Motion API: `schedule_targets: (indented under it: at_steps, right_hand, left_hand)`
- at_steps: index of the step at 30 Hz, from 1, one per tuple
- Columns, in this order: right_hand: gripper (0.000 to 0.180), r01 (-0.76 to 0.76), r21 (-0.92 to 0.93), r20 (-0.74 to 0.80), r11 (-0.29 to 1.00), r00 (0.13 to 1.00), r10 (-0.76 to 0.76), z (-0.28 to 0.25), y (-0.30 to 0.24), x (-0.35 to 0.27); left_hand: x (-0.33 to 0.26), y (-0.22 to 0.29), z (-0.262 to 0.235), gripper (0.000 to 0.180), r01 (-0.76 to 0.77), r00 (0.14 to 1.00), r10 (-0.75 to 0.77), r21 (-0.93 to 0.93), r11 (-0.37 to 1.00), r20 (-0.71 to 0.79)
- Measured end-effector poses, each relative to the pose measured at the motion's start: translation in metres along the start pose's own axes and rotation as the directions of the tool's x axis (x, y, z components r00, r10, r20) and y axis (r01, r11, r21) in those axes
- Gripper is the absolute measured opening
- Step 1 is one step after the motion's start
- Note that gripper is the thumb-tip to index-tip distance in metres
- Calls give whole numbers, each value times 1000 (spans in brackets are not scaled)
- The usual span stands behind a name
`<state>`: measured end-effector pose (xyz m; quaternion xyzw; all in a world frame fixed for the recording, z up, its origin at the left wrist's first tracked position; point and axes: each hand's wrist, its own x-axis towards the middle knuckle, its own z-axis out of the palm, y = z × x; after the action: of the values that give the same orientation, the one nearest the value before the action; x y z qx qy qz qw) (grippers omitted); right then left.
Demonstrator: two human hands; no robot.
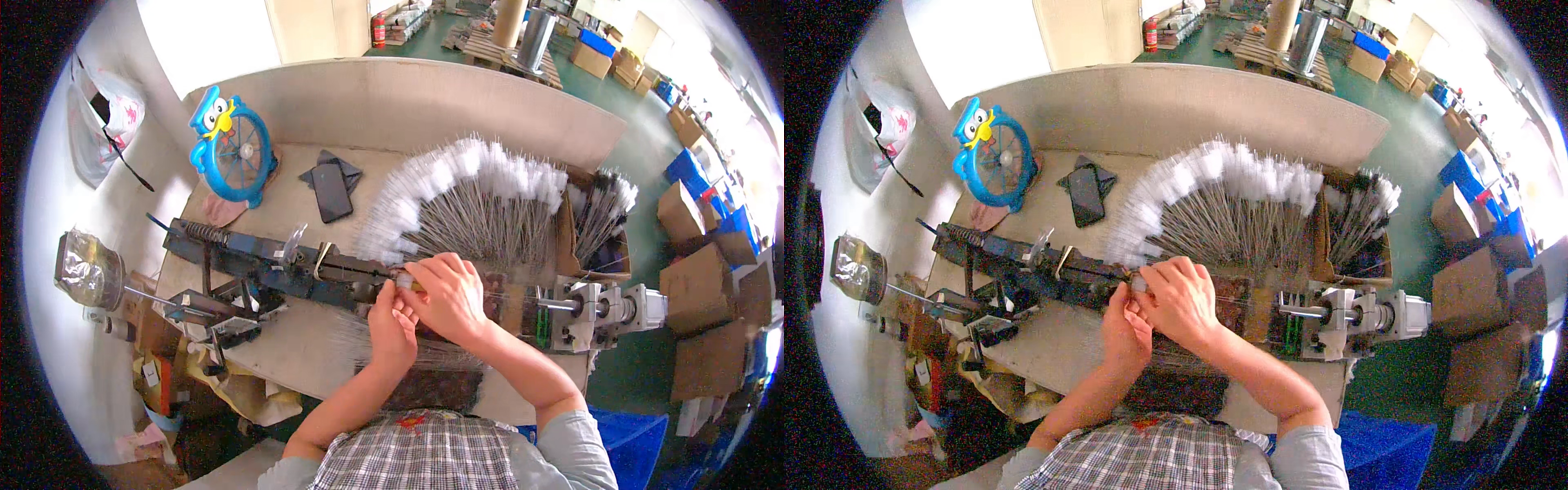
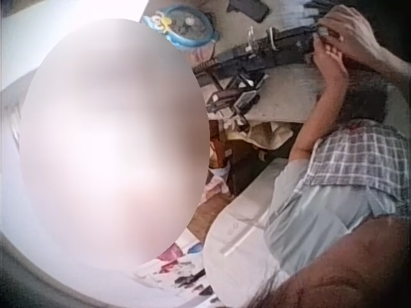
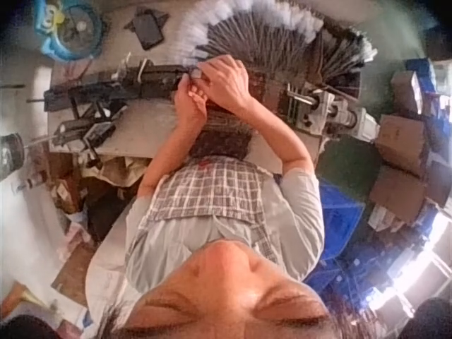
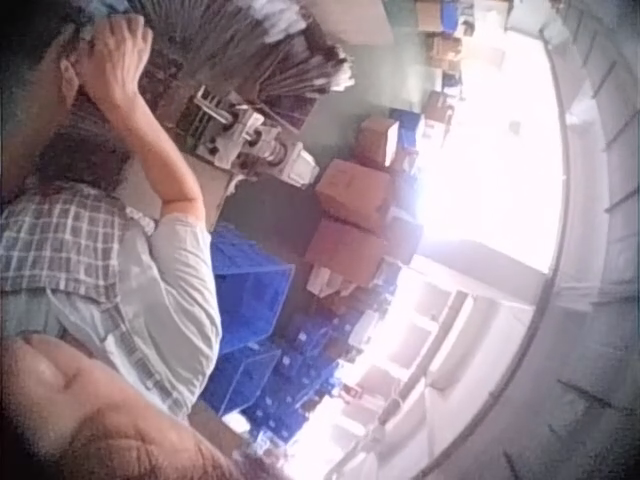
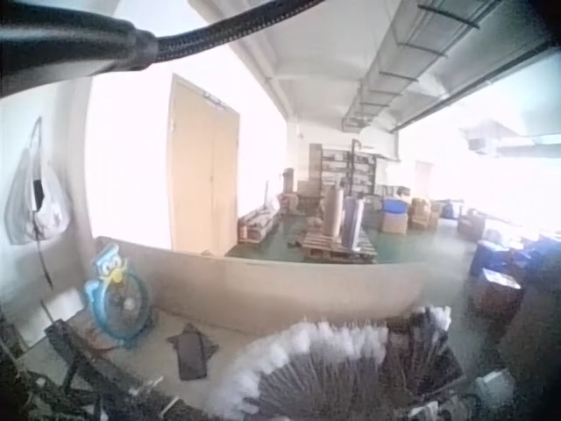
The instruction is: Using a manual fixture to assemble wire brush segments into a base.
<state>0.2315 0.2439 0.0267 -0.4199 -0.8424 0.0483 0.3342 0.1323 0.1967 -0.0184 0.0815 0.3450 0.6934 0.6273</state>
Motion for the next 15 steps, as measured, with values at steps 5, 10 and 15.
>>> schedule_targets:
  at_steps: [5,10,15]
  right_hand:
    - [24,106,22,-120,994,987,-102,-1,14,-11]
    - [26,185,31,-88,982,979,-182,-7,23,-15]
    - [24,149,82,-81,985,987,-143,-18,29,-14]
  left_hand:
    - [-2,-4,9,13,27,997,-25,21,999,-73]
    - [-1,-8,5,7,-32,998,33,21,999,-60]
    - [-6,-5,19,4,-68,989,78,82,994,-127]
